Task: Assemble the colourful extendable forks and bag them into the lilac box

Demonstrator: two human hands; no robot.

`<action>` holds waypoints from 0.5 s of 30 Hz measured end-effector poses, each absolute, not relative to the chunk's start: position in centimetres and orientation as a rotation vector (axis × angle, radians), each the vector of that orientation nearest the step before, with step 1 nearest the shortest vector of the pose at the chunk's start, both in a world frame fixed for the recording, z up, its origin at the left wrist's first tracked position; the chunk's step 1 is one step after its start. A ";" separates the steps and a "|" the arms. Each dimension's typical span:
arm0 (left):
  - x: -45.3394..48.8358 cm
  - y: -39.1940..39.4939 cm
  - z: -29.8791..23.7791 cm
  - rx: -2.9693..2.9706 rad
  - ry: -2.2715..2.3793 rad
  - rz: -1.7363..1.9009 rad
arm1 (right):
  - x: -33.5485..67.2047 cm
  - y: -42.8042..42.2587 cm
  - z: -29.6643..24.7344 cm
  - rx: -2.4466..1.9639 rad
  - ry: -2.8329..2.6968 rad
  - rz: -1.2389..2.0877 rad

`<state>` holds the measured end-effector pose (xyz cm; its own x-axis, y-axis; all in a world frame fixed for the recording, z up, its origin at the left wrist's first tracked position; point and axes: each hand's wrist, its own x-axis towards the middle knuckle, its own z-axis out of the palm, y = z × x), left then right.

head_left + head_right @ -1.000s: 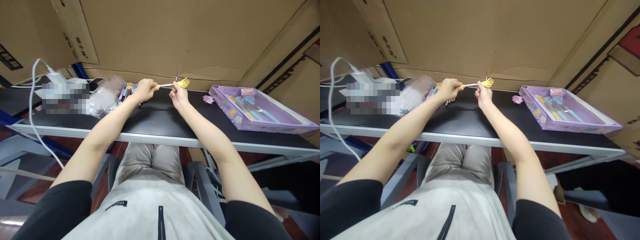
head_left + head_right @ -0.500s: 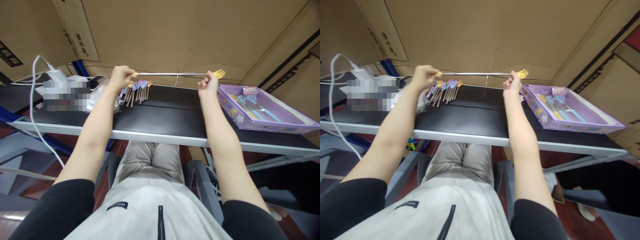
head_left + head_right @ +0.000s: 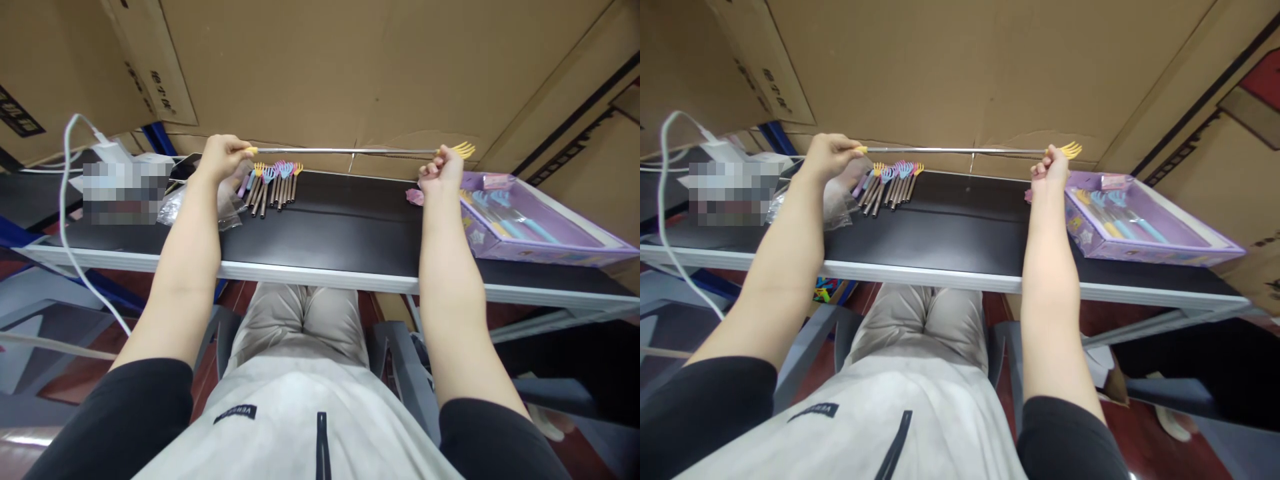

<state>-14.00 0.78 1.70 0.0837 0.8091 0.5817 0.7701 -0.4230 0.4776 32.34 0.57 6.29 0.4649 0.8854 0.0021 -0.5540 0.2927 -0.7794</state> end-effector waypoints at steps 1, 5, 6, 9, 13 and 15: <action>-14.2 1.0 1.5 2.262 1.640 1.297 | 32.6 0.5 6.3 -0.802 -0.478 1.000; -14.3 1.0 1.5 2.291 1.649 1.285 | 32.7 0.3 6.3 -0.811 -0.444 0.984; -14.2 0.9 1.6 2.305 1.664 1.274 | 32.6 0.3 6.2 -0.805 -0.440 0.984; -13.8 0.6 1.8 2.334 1.697 1.205 | 32.3 0.5 5.8 -0.801 -0.435 0.984; -13.6 0.2 2.0 2.336 1.693 1.140 | 33.4 2.1 5.0 -0.832 -0.551 0.948; -13.3 0.0 2.2 2.336 1.689 1.170 | 33.8 2.9 4.7 -0.822 -0.602 0.919</action>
